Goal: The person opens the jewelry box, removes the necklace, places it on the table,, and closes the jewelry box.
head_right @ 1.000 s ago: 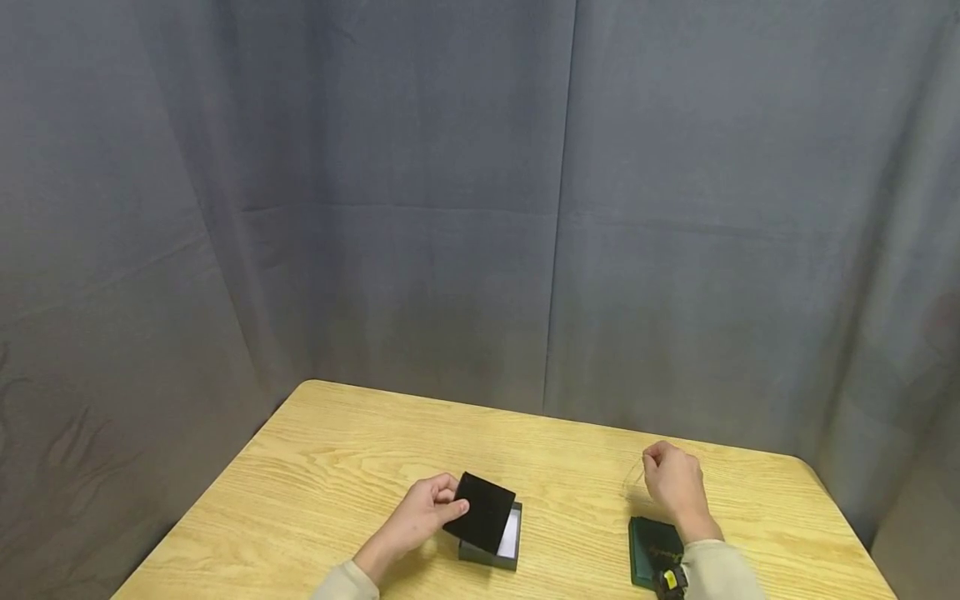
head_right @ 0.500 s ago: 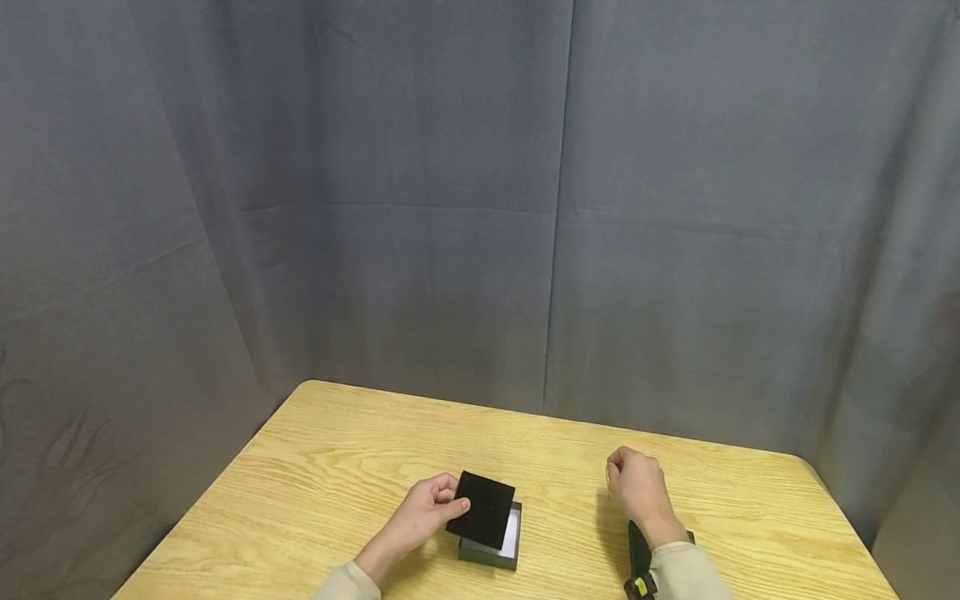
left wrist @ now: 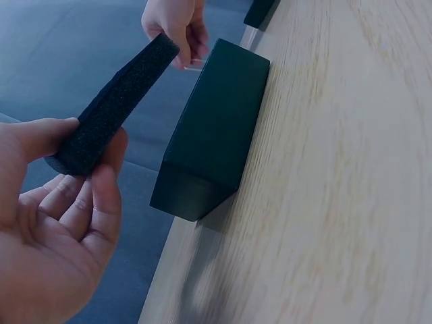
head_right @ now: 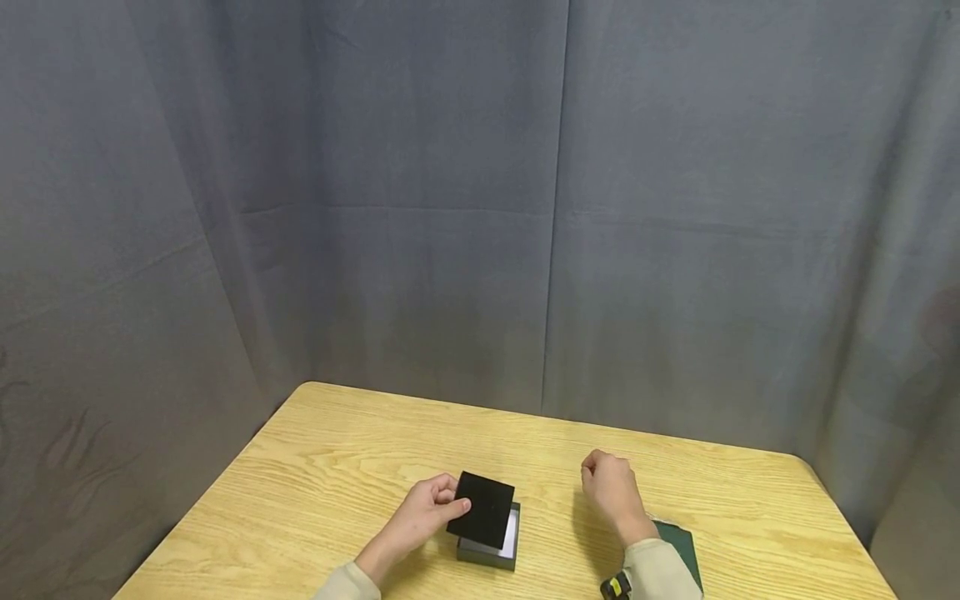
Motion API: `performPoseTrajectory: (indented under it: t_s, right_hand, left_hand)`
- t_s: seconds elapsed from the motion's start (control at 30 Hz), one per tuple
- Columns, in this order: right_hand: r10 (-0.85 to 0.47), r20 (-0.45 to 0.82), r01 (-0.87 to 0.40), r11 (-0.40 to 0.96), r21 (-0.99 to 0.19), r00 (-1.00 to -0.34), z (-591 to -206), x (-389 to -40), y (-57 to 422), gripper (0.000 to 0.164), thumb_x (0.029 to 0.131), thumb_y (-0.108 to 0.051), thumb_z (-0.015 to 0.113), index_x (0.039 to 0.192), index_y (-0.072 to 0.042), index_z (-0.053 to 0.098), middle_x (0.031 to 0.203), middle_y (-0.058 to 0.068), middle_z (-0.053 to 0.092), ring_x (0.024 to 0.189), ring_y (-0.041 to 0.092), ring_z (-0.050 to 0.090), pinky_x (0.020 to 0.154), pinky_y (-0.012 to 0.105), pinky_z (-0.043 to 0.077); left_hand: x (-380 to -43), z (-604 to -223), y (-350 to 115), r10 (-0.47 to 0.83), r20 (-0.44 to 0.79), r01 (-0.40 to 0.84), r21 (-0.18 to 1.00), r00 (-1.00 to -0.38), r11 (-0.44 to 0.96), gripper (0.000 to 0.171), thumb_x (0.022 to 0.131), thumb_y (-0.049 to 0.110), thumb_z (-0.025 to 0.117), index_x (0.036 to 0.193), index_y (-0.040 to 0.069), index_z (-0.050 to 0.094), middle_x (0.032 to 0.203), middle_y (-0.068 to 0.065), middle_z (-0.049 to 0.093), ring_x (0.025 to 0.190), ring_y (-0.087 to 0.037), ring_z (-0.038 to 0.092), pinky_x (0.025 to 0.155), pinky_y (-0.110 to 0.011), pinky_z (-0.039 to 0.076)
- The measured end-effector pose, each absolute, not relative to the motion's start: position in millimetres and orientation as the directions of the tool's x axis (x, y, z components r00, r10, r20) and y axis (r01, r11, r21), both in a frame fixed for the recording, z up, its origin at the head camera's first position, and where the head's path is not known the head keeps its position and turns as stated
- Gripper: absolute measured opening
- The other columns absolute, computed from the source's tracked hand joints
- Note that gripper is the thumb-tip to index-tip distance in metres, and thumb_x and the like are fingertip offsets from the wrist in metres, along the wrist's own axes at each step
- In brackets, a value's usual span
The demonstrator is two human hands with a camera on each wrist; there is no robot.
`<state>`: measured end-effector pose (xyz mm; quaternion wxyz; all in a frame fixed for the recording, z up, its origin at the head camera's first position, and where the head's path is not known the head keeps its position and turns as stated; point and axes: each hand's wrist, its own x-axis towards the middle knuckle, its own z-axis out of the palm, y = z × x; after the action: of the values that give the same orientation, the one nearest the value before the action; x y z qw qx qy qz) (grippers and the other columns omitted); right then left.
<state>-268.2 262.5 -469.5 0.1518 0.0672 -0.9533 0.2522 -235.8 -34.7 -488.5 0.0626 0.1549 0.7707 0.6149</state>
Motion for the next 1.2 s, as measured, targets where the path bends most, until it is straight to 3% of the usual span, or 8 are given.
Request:
performPoseTrajectory:
  t_s: [0.27,0.67,1.2]
  right_hand:
    - [-0.074,0.266,-0.192,0.872,-0.45,-0.961,-476,-272,253,0.006,0.086,0.0,0.061,0.082,0.001,0.065,0.071,0.004,0.062,0.058,0.013,0.054,0.051,0.03,0.046]
    - [-0.101,0.192,-0.18,0.871,-0.458,-0.976,-483,-270,244,0.006,0.085,0.0,0.062,0.08,-0.002,0.064,0.071,0.004,0.06,0.06,0.014,0.054,0.052,0.03,0.045]
    - [-0.106,0.141,-0.159,0.882,-0.444,-0.984,-485,-269,235,0.008,0.083,0.002,0.065,0.077,-0.004,0.063,0.068,0.002,0.057,0.058,0.014,0.048,0.05,0.028,0.041]
  left_hand:
    - [-217,-459,-35,0.335,0.115,0.171,0.975,-0.935,0.145,0.011,0.088,0.005,0.063,0.087,-0.002,0.055,0.053,0.005,0.033,0.047,-0.008,0.029,0.046,-0.021,0.025]
    - [-237,-489,-33,0.328,0.075,0.138,0.975,-0.942,0.173,0.015,0.088,0.016,0.067,0.088,0.005,0.057,0.054,0.006,0.038,0.048,-0.009,0.035,0.046,-0.022,0.03]
    - [-235,-489,-33,0.336,0.079,0.134,0.98,-0.939,0.146,0.017,0.088,0.012,0.066,0.084,0.005,0.051,0.054,0.005,0.039,0.049,-0.01,0.04,0.048,-0.02,0.035]
